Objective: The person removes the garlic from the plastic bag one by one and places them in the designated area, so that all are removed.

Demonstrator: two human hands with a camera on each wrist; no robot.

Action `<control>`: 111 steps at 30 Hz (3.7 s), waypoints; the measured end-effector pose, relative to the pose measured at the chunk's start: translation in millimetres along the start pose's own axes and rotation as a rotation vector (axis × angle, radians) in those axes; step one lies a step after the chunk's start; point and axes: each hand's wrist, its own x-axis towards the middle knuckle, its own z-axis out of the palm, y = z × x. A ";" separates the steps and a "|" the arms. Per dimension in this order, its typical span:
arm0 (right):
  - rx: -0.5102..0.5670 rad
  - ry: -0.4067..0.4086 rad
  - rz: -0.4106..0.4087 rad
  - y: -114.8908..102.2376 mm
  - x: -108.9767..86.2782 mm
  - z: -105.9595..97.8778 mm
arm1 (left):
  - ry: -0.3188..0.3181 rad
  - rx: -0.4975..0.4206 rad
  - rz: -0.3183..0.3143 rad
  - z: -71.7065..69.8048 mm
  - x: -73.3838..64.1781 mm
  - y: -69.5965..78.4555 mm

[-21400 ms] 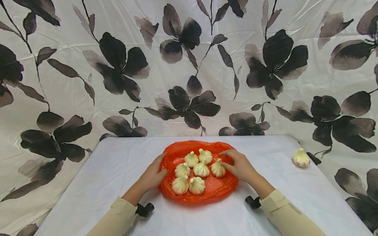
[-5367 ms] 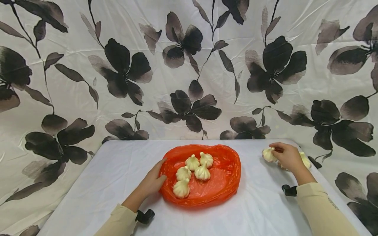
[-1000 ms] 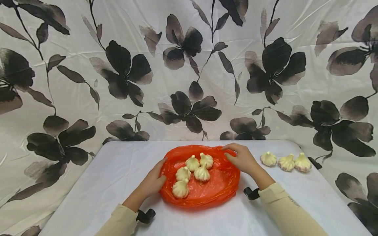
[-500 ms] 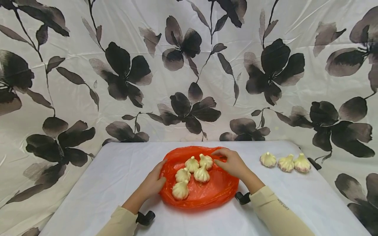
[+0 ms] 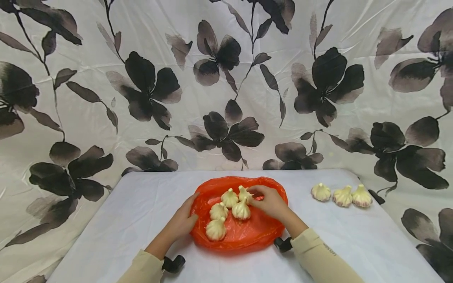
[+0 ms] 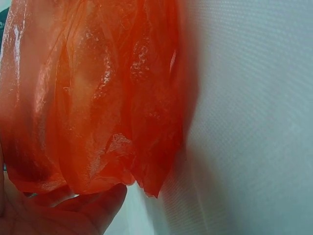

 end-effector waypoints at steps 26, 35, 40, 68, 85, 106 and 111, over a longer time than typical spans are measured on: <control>0.019 0.026 0.019 -4.6 -2.0 20.3 | -0.014 0.000 -0.010 1.4 1.2 2.4; 0.037 -0.030 -0.003 -8.4 -3.5 18.3 | -0.015 0.001 -0.014 1.0 -0.3 2.6; 0.075 -0.033 -0.011 -9.3 -3.5 16.6 | -0.012 -0.003 -0.013 0.7 -0.1 3.1; 0.109 0.018 -0.044 -18.1 -18.1 -19.7 | -0.010 -0.006 0.000 0.7 -2.1 -2.9; 0.090 0.069 -0.098 -19.5 -25.3 -54.3 | -0.014 -0.011 -0.012 0.6 1.0 -1.3; 0.028 0.173 -0.097 -15.0 -39.2 -106.9 | -0.014 0.000 -0.002 -1.8 4.3 -2.2; 0.004 0.192 -0.111 -8.7 -43.4 -118.5 | -0.009 0.000 -0.006 -1.4 3.9 -1.8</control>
